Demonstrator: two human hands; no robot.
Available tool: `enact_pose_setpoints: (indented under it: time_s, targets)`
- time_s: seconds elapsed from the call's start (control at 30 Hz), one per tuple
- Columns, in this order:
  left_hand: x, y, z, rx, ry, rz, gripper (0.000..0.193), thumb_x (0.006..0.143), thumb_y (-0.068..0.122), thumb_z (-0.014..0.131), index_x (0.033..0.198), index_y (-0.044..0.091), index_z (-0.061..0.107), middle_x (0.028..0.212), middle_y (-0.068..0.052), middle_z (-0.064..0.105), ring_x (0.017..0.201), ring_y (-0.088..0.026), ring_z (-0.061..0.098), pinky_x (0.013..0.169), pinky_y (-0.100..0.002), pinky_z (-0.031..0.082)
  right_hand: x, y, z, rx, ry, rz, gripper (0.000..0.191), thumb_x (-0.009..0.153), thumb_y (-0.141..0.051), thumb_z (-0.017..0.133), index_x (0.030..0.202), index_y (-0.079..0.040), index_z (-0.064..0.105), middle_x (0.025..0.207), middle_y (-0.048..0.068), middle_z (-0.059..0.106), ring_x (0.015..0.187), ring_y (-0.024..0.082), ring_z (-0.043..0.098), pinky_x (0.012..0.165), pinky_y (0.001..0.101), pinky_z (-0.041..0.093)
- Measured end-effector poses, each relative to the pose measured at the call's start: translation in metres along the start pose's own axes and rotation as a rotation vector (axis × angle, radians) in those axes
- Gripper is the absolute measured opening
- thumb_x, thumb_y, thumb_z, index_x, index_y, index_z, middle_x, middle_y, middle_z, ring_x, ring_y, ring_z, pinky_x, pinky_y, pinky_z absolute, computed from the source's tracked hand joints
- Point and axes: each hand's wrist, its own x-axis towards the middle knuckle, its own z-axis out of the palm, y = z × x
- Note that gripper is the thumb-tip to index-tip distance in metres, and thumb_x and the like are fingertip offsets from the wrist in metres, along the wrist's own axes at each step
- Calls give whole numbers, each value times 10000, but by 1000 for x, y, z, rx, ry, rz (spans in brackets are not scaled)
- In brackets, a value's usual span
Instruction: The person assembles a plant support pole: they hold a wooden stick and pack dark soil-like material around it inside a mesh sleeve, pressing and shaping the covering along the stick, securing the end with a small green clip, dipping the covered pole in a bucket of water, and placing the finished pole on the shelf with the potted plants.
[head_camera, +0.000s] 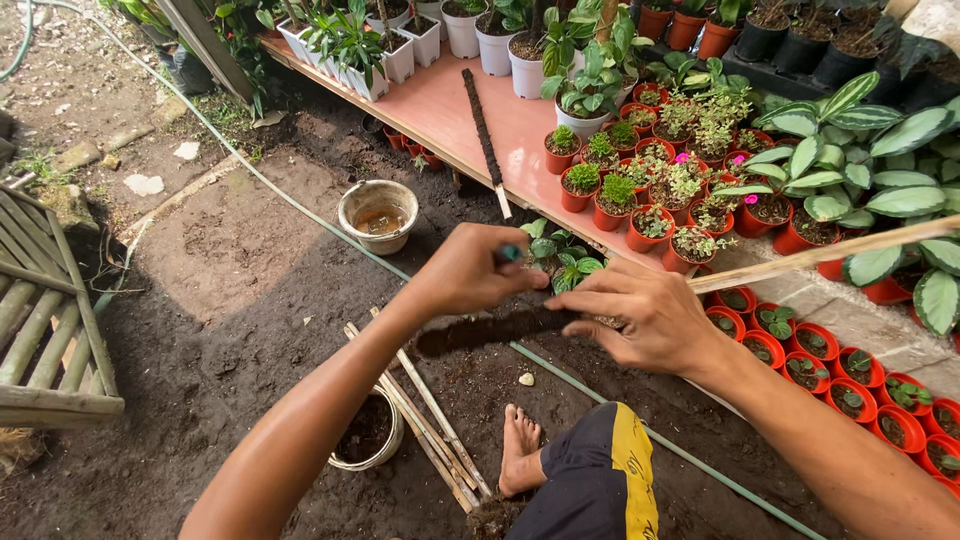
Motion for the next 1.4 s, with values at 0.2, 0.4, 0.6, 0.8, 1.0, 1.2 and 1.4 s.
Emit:
enact_pose_setpoints:
  time_s: [0.2,0.4,0.6,0.8,1.0,1.2,1.4]
  targets:
    - [-30,1,85,-750,132,-501,354,985,390,689,760,132,601,686,31,570,586,-82,526,533,-262,456,-1,-3,9,285,177,286,352,808,-300,839,1112,-133,783,904,27,767,784,136,688,679,310,544]
    - [-52,39,108,156,302,216,160,855,103,711,890,69,558,788,-66,592,663,-227,598,556,-371,494,-5,-1,16,-92,179,322,279,798,-314,855,1029,-167,802,921,13,768,789,183,686,659,341,548]
    - [-6,8,34,302,259,446,161,794,103,739,867,129,598,788,-59,652,684,-229,635,578,-379,524,-7,0,9,-76,-81,95,182,772,-302,852,903,-187,803,873,-22,767,795,155,696,630,330,566]
    - [-16,-35,53,-675,75,-326,240,847,280,741,746,187,544,678,37,635,572,-66,548,485,-266,413,-9,-5,12,527,30,335,258,882,-232,773,1106,-104,767,1019,36,769,865,98,716,730,279,599]
    - [-61,19,109,-221,318,-43,297,917,259,742,771,128,519,722,-39,564,617,-147,545,544,-321,454,-1,4,20,353,143,555,326,887,-258,779,1168,-96,743,1069,68,793,921,161,731,804,331,569]
    - [-31,37,56,380,247,476,145,811,85,681,837,105,540,761,-34,551,690,-217,596,629,-393,462,-3,1,22,84,-65,424,272,793,-237,839,1049,-164,787,975,50,779,848,210,721,733,360,565]
    - [-5,-21,19,-209,-1,-104,501,871,234,841,673,87,405,621,-12,472,576,-167,479,547,-326,391,-8,-5,12,319,-113,252,291,785,-223,865,1040,-139,753,871,-2,727,755,130,631,637,311,513]
